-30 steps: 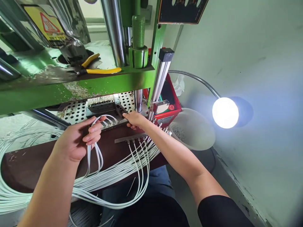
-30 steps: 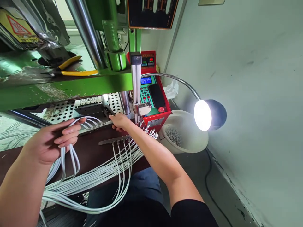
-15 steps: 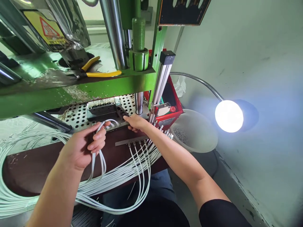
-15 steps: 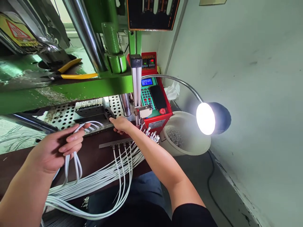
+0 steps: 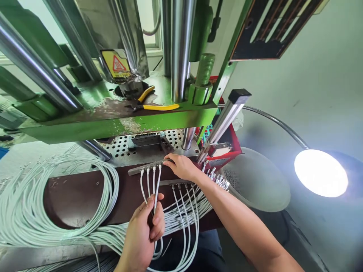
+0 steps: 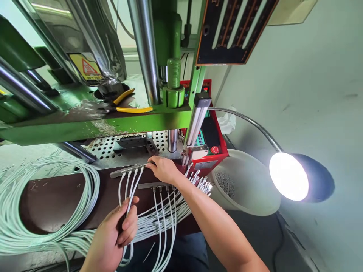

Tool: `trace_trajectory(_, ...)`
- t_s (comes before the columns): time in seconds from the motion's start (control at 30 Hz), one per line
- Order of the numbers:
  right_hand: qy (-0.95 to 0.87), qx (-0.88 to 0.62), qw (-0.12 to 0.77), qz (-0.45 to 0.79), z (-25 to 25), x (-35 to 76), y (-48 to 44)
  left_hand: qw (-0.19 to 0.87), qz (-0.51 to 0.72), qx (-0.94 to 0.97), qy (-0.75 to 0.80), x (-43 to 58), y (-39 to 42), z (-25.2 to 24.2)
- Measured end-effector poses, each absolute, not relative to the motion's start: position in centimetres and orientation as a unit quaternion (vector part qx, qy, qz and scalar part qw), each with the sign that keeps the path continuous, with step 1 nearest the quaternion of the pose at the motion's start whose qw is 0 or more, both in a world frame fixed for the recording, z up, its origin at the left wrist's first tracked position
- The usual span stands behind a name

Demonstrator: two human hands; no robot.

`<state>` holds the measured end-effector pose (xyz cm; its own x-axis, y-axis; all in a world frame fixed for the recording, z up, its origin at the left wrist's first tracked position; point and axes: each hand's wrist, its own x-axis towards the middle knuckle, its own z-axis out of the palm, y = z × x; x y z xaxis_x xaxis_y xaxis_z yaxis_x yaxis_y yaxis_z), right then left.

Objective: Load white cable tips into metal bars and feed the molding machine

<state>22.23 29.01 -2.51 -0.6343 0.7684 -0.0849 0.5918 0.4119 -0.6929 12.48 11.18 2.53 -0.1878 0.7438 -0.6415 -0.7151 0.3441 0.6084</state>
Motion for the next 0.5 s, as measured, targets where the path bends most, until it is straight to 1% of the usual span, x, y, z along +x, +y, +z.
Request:
trace_trajectory(0.3,-0.855,-0.384,0.13,0.325,-2.8,21.8,28.5,0.627,0.567,-0.005,0.535,12.4,9.6,2.5)
trace_trajectory(0.5,-0.856,-0.403,0.122,0.299,-3.0,21.7,29.1,0.619,0.55,0.019,0.559,12.2,8.4,2.1)
